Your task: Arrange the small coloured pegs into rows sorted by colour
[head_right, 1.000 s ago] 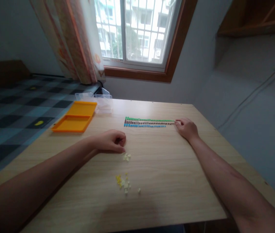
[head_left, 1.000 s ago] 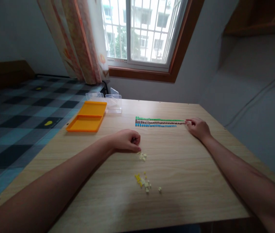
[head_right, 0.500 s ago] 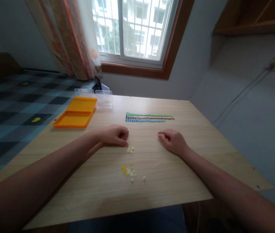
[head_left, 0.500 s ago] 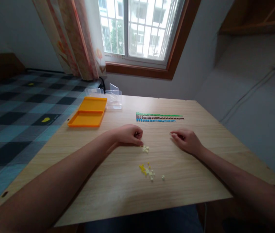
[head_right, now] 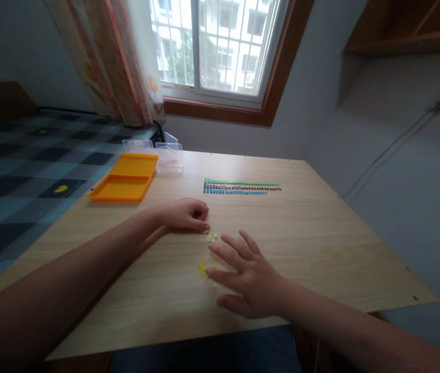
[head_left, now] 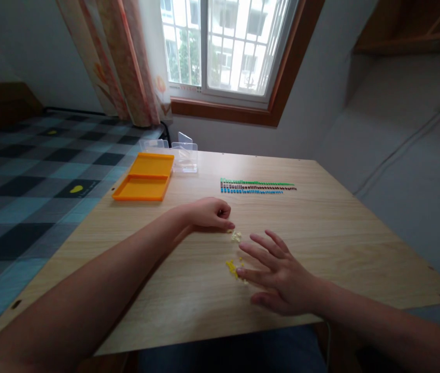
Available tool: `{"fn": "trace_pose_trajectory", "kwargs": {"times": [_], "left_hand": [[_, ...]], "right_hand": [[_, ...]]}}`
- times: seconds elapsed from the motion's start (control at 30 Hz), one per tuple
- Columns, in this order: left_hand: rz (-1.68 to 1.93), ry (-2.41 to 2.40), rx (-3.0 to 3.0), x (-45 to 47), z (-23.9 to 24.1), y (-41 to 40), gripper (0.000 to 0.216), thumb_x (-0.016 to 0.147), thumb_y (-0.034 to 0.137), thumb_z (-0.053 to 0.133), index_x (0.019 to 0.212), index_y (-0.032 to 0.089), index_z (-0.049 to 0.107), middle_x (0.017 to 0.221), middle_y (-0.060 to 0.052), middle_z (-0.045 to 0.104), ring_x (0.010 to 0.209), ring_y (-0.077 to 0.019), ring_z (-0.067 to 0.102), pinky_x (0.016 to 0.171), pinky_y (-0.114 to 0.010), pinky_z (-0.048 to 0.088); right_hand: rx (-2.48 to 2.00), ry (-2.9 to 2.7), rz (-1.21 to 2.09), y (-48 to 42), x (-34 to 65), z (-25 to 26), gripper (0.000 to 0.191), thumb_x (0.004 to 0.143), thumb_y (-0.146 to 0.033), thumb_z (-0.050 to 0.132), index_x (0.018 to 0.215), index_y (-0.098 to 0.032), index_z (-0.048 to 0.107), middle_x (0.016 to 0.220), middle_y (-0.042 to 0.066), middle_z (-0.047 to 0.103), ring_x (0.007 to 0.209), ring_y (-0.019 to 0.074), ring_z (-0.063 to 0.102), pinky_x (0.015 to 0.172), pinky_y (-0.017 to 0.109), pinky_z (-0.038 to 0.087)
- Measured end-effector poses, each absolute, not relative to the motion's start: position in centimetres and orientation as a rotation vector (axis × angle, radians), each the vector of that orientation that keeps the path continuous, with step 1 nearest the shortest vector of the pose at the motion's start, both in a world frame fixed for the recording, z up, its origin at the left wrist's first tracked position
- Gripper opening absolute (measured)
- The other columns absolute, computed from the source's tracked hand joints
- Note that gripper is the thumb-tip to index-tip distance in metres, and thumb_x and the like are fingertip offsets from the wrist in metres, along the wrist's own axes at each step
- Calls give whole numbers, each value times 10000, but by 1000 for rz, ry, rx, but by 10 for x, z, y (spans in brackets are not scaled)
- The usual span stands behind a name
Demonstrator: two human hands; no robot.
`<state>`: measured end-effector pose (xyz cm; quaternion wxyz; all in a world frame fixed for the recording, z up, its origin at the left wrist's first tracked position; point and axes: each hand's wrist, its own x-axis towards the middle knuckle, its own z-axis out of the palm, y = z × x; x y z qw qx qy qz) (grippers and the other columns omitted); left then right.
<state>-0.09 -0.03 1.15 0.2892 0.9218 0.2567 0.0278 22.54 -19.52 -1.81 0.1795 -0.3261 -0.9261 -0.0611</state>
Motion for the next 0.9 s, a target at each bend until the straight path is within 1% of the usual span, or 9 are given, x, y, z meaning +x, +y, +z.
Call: {"fn": "trace_pose_trajectory", "kwargs": {"times": [0.1, 0.2, 0.33, 0.47, 0.57, 0.67, 0.77, 0.9], "left_hand": [[62, 685, 2456, 0, 14, -2, 417, 761, 558, 627, 632, 179, 507, 631, 29, 523, 592, -117, 416, 563, -258, 277], [63, 683, 2461, 0, 14, -2, 417, 770, 559, 617, 634, 178, 512, 638, 26, 526, 596, -118, 420, 563, -256, 279], [71, 669, 2481, -1, 13, -1, 413, 798, 553, 589, 641, 175, 535, 644, 16, 532, 602, -121, 430, 567, -256, 282], [76, 660, 2474, -1, 11, 0, 414, 807, 549, 584, 638, 173, 538, 647, 14, 536, 601, -122, 435, 575, -260, 290], [97, 656, 2468, 0, 12, 0, 418, 804, 551, 585, 633, 174, 533, 638, 18, 528, 595, -121, 431, 573, -261, 288], [82, 668, 2475, 0, 13, -1, 420, 807, 558, 578, 639, 176, 534, 641, 18, 528, 600, -122, 438, 576, -261, 291], [64, 685, 2485, 0, 13, -1, 419, 809, 562, 575, 646, 177, 537, 648, 16, 532, 605, -124, 444, 574, -262, 290], [80, 684, 2481, 0, 13, -2, 422, 813, 561, 569, 647, 175, 544, 643, 17, 537, 600, -123, 441, 574, -264, 289]], "right_hand": [[-953, -2650, -186, -195, 226, -18, 529, 891, -531, 594, 1365, -298, 574, 1578, 105, 369, 1481, 356, 243, 1197, 613, 79], [-966, -2663, -177, -196, 225, -17, 496, 898, -514, 593, 1346, -302, 588, 1590, 105, 351, 1491, 359, 220, 1195, 621, 75], [-996, -2638, -168, -202, 229, -17, 416, 908, -432, 606, 1306, -311, 622, 1581, 88, 373, 1491, 355, 223, 1199, 611, 105], [-1050, -2643, -194, -211, 238, -19, 387, 921, -357, 602, 1306, -316, 625, 1585, 86, 364, 1495, 351, 217, 1190, 626, 142], [-1098, -2599, -205, -212, 245, -20, 374, 921, -343, 606, 1292, -308, 642, 1594, 91, 344, 1489, 356, 234, 1179, 629, 189], [-1141, -2521, -206, -205, 249, -21, 331, 914, -335, 625, 1238, -312, 683, 1601, 77, 332, 1476, 355, 272, 1174, 612, 233], [-1157, -2478, -206, -188, 251, -22, 297, 920, -327, 623, 1206, -313, 704, 1591, 71, 354, 1473, 340, 286, 1169, 594, 261], [-1173, -2397, -212, -155, 249, -25, 301, 928, -338, 612, 1208, -279, 705, 1569, 97, 389, 1464, 332, 304, 1144, 582, 309]]}}
